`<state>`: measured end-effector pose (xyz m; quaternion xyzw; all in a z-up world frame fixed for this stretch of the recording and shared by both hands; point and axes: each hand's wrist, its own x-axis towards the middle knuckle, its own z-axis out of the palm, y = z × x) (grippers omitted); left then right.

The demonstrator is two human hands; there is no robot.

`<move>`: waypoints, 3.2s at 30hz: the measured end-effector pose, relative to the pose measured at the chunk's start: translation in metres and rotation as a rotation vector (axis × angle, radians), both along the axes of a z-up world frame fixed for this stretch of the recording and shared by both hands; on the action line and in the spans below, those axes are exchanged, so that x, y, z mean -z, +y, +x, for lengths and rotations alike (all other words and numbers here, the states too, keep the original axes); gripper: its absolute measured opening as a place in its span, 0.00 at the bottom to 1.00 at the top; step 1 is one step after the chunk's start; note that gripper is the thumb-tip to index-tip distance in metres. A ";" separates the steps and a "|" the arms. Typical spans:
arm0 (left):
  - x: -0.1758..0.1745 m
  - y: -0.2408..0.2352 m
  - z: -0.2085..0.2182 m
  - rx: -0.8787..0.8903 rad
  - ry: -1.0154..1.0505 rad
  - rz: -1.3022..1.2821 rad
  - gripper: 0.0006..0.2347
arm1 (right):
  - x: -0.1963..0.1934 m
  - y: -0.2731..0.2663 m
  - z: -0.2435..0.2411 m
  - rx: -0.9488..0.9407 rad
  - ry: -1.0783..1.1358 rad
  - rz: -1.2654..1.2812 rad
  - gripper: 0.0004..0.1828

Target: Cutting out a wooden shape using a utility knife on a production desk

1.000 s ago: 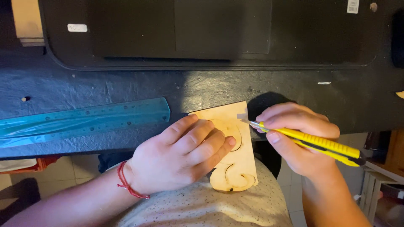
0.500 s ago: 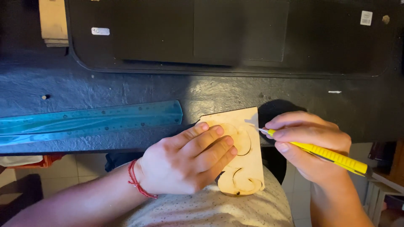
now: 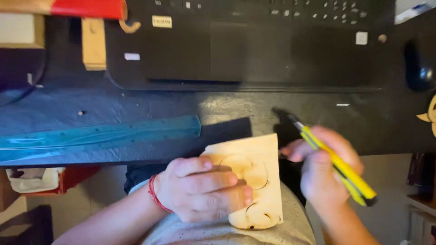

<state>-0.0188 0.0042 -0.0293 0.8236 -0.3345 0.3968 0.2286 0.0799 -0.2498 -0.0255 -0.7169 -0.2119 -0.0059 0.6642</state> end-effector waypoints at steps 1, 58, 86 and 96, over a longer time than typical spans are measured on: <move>0.003 -0.003 -0.005 -0.015 -0.020 -0.008 0.12 | -0.014 0.005 -0.010 -0.006 0.053 -0.150 0.20; -0.057 -0.051 -0.041 0.261 1.269 -1.143 0.17 | -0.047 -0.009 -0.076 0.098 0.284 0.032 0.20; 0.008 -0.025 -0.003 -0.230 0.296 0.081 0.12 | -0.015 -0.019 0.053 -0.186 -0.324 -0.446 0.31; 0.014 -0.023 -0.003 -0.229 0.352 0.093 0.11 | -0.037 0.061 0.092 -0.807 -0.049 -0.370 0.06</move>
